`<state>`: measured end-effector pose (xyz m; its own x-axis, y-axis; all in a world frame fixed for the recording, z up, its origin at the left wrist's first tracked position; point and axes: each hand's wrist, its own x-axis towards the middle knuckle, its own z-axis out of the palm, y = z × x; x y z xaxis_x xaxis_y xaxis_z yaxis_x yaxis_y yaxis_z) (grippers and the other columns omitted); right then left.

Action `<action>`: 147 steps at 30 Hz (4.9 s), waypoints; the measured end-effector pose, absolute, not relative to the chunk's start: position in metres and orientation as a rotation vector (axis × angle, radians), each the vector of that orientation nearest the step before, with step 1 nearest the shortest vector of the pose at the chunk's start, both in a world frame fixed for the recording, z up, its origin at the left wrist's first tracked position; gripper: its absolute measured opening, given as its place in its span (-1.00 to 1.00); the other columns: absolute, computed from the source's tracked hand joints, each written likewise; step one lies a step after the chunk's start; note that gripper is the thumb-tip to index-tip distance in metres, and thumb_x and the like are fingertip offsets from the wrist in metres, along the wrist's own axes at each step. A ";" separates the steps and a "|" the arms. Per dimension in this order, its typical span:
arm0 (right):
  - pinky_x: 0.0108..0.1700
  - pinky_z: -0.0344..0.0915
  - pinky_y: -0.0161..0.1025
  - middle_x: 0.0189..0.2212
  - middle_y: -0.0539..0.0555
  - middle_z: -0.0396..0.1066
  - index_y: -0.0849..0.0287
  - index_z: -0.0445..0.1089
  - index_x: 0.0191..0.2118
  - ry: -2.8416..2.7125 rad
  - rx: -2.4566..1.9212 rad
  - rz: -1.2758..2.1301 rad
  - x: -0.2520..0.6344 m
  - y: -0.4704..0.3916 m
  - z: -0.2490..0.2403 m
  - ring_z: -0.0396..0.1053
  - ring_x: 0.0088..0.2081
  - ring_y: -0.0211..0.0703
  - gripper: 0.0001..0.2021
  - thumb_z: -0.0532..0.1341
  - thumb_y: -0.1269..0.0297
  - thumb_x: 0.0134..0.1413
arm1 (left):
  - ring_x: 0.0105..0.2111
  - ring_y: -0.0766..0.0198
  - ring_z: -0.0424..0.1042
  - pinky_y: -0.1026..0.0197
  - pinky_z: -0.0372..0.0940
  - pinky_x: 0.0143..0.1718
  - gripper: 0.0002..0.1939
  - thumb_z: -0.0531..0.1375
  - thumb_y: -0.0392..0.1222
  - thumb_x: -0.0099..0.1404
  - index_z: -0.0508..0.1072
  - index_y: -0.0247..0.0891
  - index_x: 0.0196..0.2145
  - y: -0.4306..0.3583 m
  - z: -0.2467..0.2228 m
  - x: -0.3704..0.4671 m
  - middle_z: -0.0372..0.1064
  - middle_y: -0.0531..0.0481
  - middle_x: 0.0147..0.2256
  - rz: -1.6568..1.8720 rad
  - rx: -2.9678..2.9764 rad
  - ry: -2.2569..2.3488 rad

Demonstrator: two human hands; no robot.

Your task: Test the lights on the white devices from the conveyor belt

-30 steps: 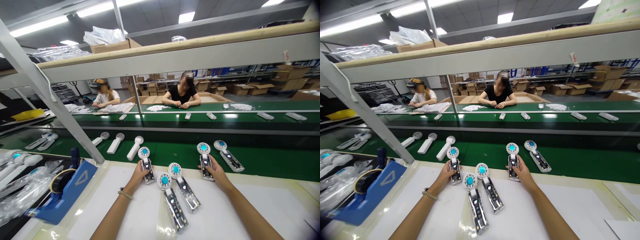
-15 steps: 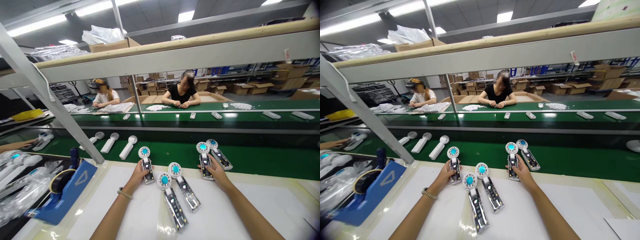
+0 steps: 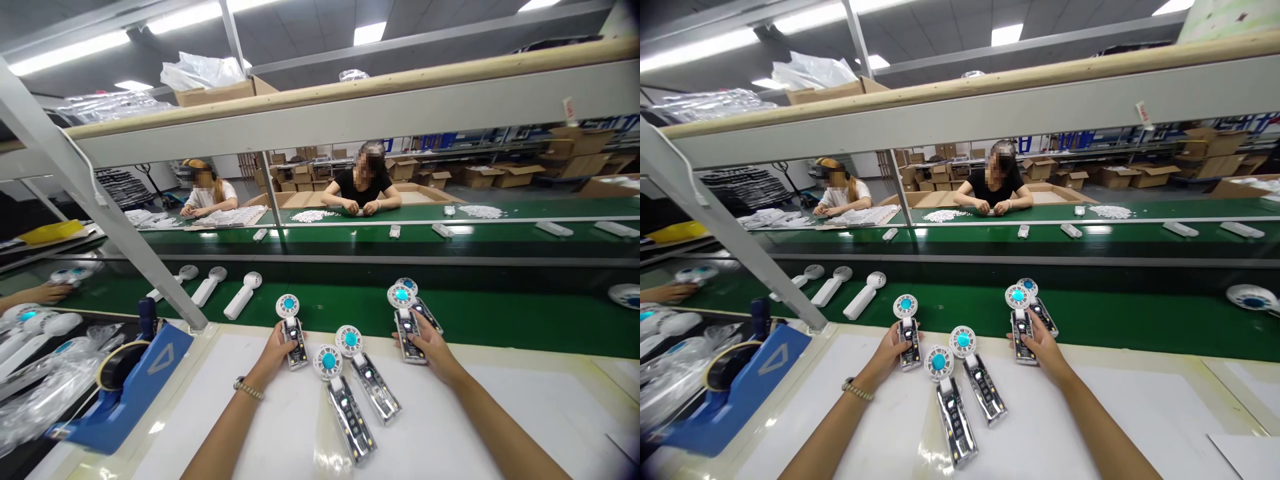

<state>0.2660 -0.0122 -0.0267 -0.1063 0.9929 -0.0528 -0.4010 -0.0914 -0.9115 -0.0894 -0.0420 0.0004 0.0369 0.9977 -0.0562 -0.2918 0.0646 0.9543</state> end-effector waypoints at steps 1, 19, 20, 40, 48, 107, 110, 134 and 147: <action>-0.16 0.32 0.06 -0.01 0.17 0.27 -0.05 -0.01 0.14 -0.914 -0.888 1.510 0.265 -0.013 -0.026 0.39 -0.17 0.12 -0.21 0.35 0.11 -0.25 | -0.16 0.07 0.35 0.14 0.28 -0.22 -0.43 0.34 -0.26 -0.09 0.22 -0.25 -0.12 -0.042 0.000 -0.089 0.31 -0.17 -0.11 1.271 0.956 0.998; -0.65 0.29 -0.34 -0.56 0.02 0.39 0.14 0.35 -0.28 -0.764 -0.865 1.613 0.282 -0.004 0.000 0.29 -0.66 -0.26 -0.46 -0.04 -0.25 -0.02 | -0.67 0.26 0.32 0.21 0.30 -0.38 -0.33 -0.09 0.30 0.15 0.38 -0.37 -0.67 -0.047 0.005 -0.084 0.30 -0.10 -0.73 1.001 0.925 1.020; -0.62 0.31 -0.32 -0.55 0.05 0.40 0.16 0.35 -0.27 -0.822 -0.992 1.520 0.287 0.002 0.000 0.31 -0.64 -0.23 -0.43 -0.10 -0.26 0.00 | -0.66 0.26 0.33 0.21 0.30 -0.40 -0.35 -0.06 0.30 0.14 0.37 -0.36 -0.67 -0.044 0.006 -0.083 0.30 -0.10 -0.72 1.024 0.892 1.061; -0.22 0.23 -0.10 -0.36 0.22 0.41 0.29 0.35 -0.30 -1.695 -1.782 0.797 0.201 0.070 0.003 0.36 -0.25 0.10 -0.68 0.28 0.16 -0.18 | -0.47 0.10 0.33 0.20 0.10 -0.48 -0.50 0.01 0.27 0.08 0.32 -0.28 -0.43 -0.137 0.030 -0.032 0.34 -0.08 -0.53 0.504 1.494 1.909; -0.44 0.32 -0.29 -0.46 -0.01 0.35 0.29 0.31 -0.31 -1.592 -1.649 1.173 0.185 0.061 -0.013 0.34 -0.49 -0.28 -0.83 0.15 0.25 0.10 | -0.17 -0.05 0.29 0.08 0.15 -0.22 -0.33 0.08 0.22 0.04 0.18 -0.26 0.00 -0.149 0.039 0.034 0.25 -0.21 -0.11 0.412 1.699 1.919; -0.33 0.36 -0.11 -0.32 0.10 0.45 0.04 0.01 0.15 -0.867 -1.132 1.468 0.297 -0.006 -0.017 0.43 -0.38 -0.01 -0.26 0.30 0.07 -0.18 | -0.18 0.09 0.40 0.05 0.33 -0.21 -0.44 0.30 -0.16 -0.06 0.16 -0.20 -0.12 -0.040 0.010 -0.042 0.24 -0.18 -0.02 1.265 0.858 1.094; -0.34 0.36 -0.09 -0.38 0.07 0.46 0.03 -0.03 0.15 -0.858 -1.133 1.469 0.298 -0.005 -0.019 0.43 -0.41 -0.01 -0.26 0.29 0.08 -0.15 | -0.23 0.07 0.42 0.04 0.34 -0.23 -0.43 0.30 -0.18 -0.06 0.15 -0.22 -0.12 -0.040 0.008 -0.043 0.30 -0.19 -0.09 1.263 0.841 1.105; -0.31 0.36 -0.17 -0.32 0.12 0.48 0.11 -0.16 0.21 -0.859 -1.096 1.566 0.300 -0.003 -0.023 0.45 -0.32 0.00 -0.20 0.27 0.18 -0.10 | -0.28 0.15 0.43 0.04 0.30 -0.17 -0.46 0.25 -0.23 0.06 0.06 -0.24 -0.07 -0.038 -0.007 -0.051 0.35 -0.12 -0.21 1.244 0.954 0.972; -0.22 0.35 -0.11 -0.28 0.12 0.48 0.06 -0.29 0.22 -0.863 -1.048 1.589 0.303 -0.003 -0.028 0.43 -0.24 0.03 -0.05 0.34 0.14 -0.18 | -0.17 0.15 0.36 0.01 0.22 -0.06 -0.44 0.26 -0.31 0.04 0.11 -0.22 -0.04 -0.040 -0.002 -0.053 0.28 -0.13 -0.12 1.216 0.975 0.890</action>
